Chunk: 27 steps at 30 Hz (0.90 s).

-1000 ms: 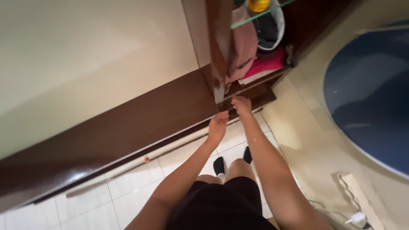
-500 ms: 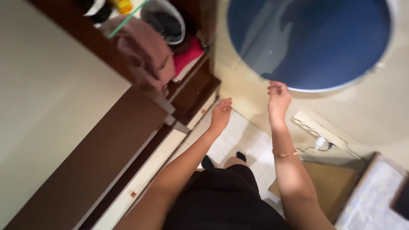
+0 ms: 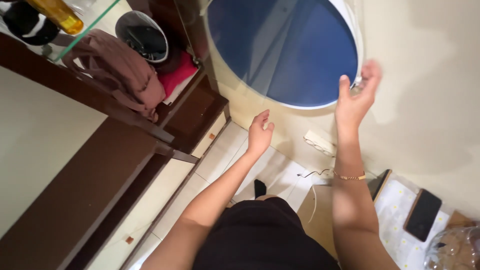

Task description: Packing a backpack with clothes and a mirror.

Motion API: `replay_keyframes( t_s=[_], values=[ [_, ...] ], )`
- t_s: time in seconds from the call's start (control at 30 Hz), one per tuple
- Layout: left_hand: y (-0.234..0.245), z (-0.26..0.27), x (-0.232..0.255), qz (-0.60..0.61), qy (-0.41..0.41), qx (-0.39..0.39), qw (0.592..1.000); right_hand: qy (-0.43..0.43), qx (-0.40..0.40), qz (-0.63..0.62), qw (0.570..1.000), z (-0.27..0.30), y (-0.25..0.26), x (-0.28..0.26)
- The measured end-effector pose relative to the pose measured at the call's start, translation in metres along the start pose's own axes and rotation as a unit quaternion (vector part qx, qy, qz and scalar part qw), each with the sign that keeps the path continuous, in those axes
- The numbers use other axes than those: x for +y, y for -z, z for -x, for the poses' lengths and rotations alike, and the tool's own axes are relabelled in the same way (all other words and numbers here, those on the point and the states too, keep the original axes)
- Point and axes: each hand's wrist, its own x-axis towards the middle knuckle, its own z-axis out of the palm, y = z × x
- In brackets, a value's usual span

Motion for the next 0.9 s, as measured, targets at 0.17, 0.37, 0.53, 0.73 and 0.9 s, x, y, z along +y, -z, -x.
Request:
replay_keyframes(
  t_s=[0.17,0.37,0.53,0.73,0.9],
  values=[
    [-0.025,0.023,0.055,-0.078,-0.063,0.001,0.995,-0.074,-0.072,-0.072,0.992,0.01,0.003,0.045],
    [-0.044,0.041,0.075,-0.097,-0.139,0.009,0.986,-0.13,-0.164,-0.207,0.956,0.022,0.007,0.017],
    [-0.047,0.048,0.073,-0.102,-0.138,0.018,0.985,-0.12,-0.211,-0.263,0.934,0.023,0.015,-0.004],
    [-0.037,0.054,0.072,-0.132,-0.138,0.046,0.98,-0.113,-0.234,-0.242,0.935,0.029,0.019,-0.012],
    [-0.03,0.07,0.069,-0.166,-0.184,0.004,0.969,-0.066,-0.232,-0.16,0.957,0.042,0.022,-0.034]
  ],
)
